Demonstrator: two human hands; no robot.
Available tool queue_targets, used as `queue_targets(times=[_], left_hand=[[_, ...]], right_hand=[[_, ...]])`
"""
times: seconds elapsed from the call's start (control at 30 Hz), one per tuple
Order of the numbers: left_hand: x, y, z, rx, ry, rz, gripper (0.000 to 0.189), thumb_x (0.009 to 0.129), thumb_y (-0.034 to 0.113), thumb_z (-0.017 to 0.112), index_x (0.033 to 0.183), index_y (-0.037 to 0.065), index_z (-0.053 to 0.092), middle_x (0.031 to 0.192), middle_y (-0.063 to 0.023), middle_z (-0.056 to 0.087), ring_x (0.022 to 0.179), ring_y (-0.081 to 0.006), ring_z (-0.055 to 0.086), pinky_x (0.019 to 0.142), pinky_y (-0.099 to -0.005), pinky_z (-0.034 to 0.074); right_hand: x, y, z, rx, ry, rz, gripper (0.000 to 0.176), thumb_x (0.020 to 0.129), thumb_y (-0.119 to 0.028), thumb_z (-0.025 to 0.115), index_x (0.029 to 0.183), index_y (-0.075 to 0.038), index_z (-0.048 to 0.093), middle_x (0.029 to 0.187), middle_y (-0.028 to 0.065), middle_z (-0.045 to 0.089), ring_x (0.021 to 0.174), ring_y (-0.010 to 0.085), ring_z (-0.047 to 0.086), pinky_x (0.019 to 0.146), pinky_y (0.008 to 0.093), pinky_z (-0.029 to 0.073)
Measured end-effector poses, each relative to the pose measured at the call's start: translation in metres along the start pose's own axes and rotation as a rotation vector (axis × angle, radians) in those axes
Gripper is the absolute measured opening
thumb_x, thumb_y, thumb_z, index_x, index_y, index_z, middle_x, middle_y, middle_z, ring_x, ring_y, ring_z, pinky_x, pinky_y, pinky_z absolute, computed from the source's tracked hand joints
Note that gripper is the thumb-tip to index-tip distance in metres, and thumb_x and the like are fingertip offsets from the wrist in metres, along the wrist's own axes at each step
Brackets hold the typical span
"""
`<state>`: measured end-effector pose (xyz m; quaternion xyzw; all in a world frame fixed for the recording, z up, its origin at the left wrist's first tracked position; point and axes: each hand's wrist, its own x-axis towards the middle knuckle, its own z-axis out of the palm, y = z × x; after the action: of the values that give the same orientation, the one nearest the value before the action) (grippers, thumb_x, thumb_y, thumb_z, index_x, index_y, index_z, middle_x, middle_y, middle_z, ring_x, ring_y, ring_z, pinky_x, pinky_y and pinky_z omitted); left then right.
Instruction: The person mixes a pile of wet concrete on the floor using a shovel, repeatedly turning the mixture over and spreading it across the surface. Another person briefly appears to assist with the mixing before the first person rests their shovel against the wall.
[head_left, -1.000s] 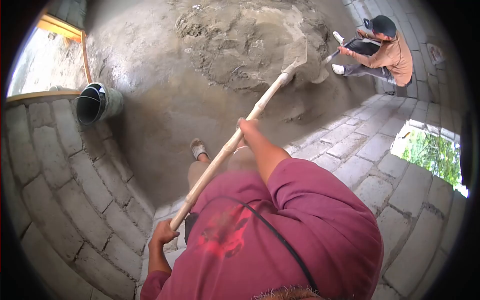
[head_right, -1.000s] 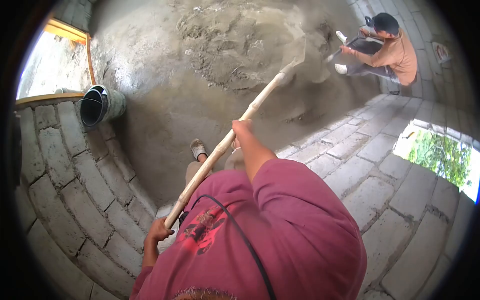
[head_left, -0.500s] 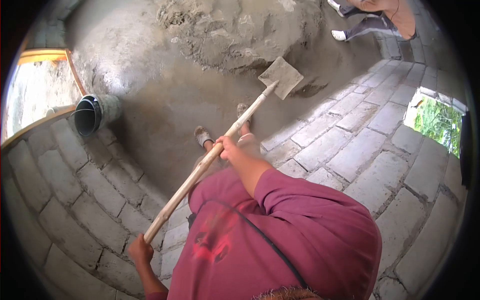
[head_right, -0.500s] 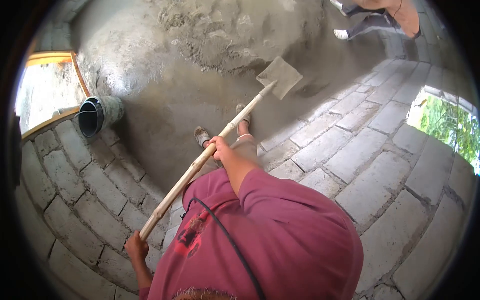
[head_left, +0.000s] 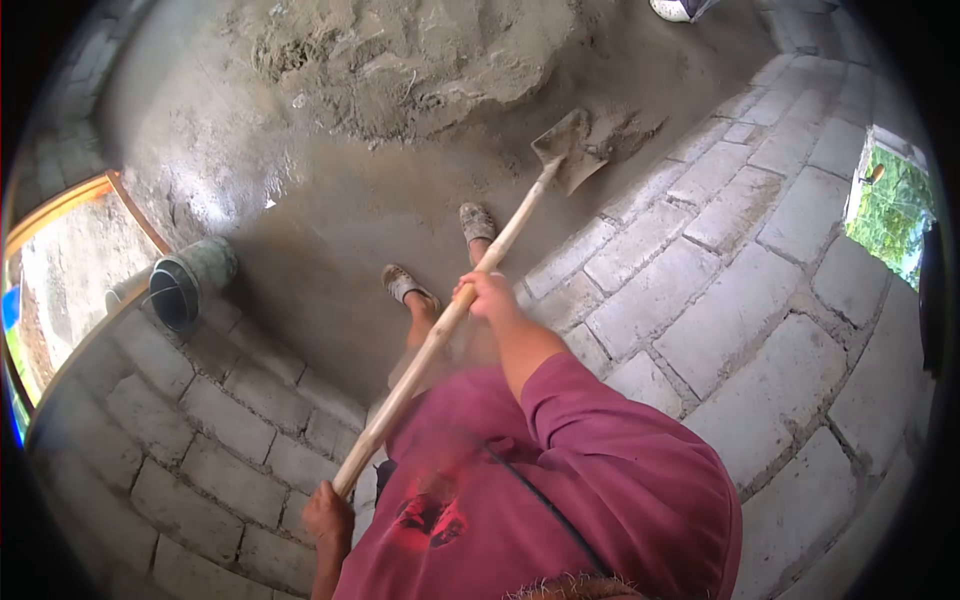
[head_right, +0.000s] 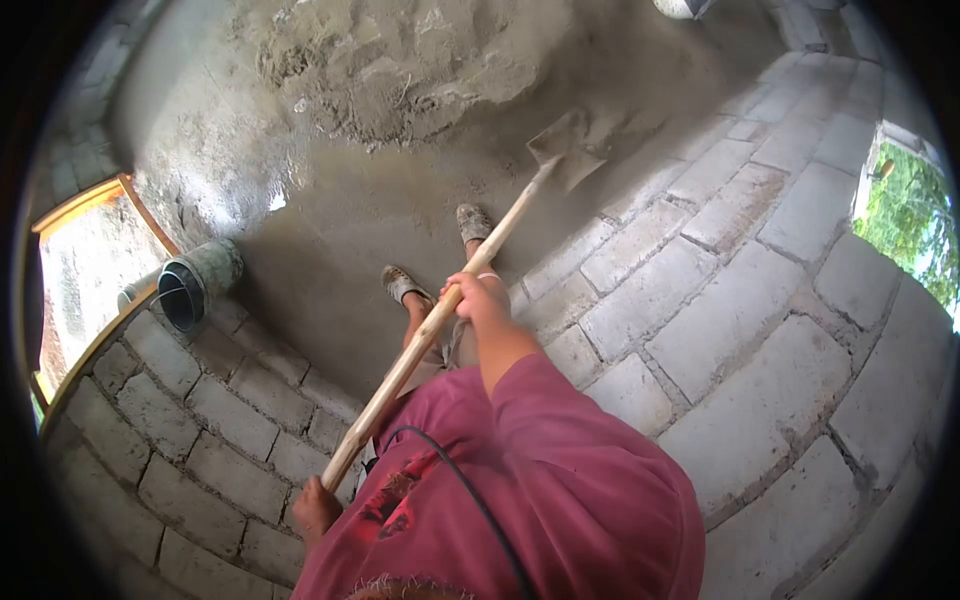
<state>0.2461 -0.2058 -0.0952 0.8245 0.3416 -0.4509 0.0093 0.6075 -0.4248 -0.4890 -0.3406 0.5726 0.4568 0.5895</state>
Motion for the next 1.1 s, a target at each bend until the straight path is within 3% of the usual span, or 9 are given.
queue_targets(times=[0.1,0.27,0.43,0.47,0.67,0.77,0.87,0.97,1.1], left_hand=[[0.046,0.077,-0.004,-0.116,-0.181,-0.010,0.018,0.084,0.023,0.068,0.093,0.011,0.058,0.087,-0.0146,0.070,0.082,-0.0371,0.071,0.073,-0.0503,0.055],[0.070,0.108,0.010,-0.281,-0.409,0.018,0.034,0.079,0.035,0.072,0.103,0.012,0.063,0.095,-0.0192,0.073,0.090,-0.0406,0.071,0.079,-0.0512,0.055],[0.069,0.082,0.020,-0.426,-0.433,0.083,0.048,0.071,0.039,0.080,0.108,0.012,0.064,0.098,-0.0220,0.072,0.096,-0.0419,0.069,0.085,-0.0515,0.055],[0.066,0.075,0.020,-0.458,-0.431,0.092,0.050,0.070,0.039,0.081,0.108,0.011,0.066,0.099,-0.0212,0.072,0.096,-0.0419,0.069,0.086,-0.0515,0.054],[0.062,0.055,0.050,-0.670,-0.351,0.157,0.051,0.069,0.039,0.082,0.108,0.008,0.071,0.097,-0.0205,0.073,0.096,-0.0417,0.068,0.086,-0.0502,0.053],[0.063,0.051,0.071,-0.961,-0.434,0.219,0.047,0.070,0.033,0.082,0.107,0.005,0.072,0.086,-0.0171,0.073,0.080,-0.0340,0.071,0.073,-0.0448,0.055],[0.067,0.042,0.082,-1.222,-0.739,0.162,0.042,0.071,0.024,0.078,0.107,0.004,0.072,0.076,-0.0093,0.069,0.065,-0.0209,0.066,0.058,-0.0372,0.052],[0.072,0.026,0.121,-1.370,-0.724,0.231,0.037,0.071,0.019,0.075,0.105,0.004,0.072,0.073,-0.0041,0.064,0.059,-0.0134,0.059,0.051,-0.0318,0.048],[0.070,-0.009,0.128,-1.378,-0.623,0.227,0.042,0.070,0.018,0.078,0.105,-0.001,0.070,0.077,-0.0074,0.068,0.065,-0.0162,0.065,0.058,-0.0344,0.052]], right_hand=[[0.102,-0.081,-0.049,-0.096,0.051,-0.036,0.015,0.082,-0.010,0.066,0.088,-0.004,0.055,0.076,0.0117,0.058,0.067,0.0282,0.060,0.069,0.0442,0.056],[0.049,-0.149,-0.030,-0.338,0.204,-0.187,0.019,0.081,-0.007,0.064,0.095,-0.003,0.052,0.076,0.0115,0.057,0.066,0.0253,0.061,0.065,0.0392,0.055],[0.004,-0.133,0.021,-0.515,0.282,-0.450,0.030,0.079,-0.004,0.065,0.106,0.004,0.056,0.077,0.0134,0.058,0.068,0.0260,0.064,0.063,0.0389,0.054],[-0.004,-0.129,0.035,-0.588,0.334,-0.518,0.041,0.076,-0.006,0.067,0.113,0.012,0.058,0.085,0.0185,0.064,0.074,0.0306,0.067,0.066,0.0415,0.055],[-0.051,-0.107,0.118,-0.965,0.458,-0.838,0.053,0.072,-0.011,0.072,0.114,0.017,0.059,0.101,0.0288,0.070,0.094,0.0387,0.071,0.083,0.0441,0.055],[-0.060,-0.097,0.154,-1.072,0.432,-0.951,0.050,0.071,-0.011,0.073,0.112,0.015,0.061,0.102,0.0289,0.070,0.099,0.0369,0.070,0.086,0.0442,0.054],[-0.092,-0.069,0.194,-1.068,0.488,-1.028,0.047,0.070,-0.011,0.074,0.109,0.013,0.064,0.103,0.0261,0.070,0.101,0.0342,0.070,0.086,0.0427,0.054],[-0.074,-0.058,0.206,-1.050,0.402,-0.838,0.044,0.070,-0.010,0.075,0.107,0.012,0.066,0.104,0.0230,0.070,0.101,0.0319,0.069,0.084,0.0414,0.055],[-0.080,-0.016,0.207,-1.019,0.385,-0.851,0.043,0.069,-0.009,0.075,0.106,0.012,0.067,0.103,0.0206,0.071,0.096,0.0298,0.068,0.085,0.0405,0.054]])
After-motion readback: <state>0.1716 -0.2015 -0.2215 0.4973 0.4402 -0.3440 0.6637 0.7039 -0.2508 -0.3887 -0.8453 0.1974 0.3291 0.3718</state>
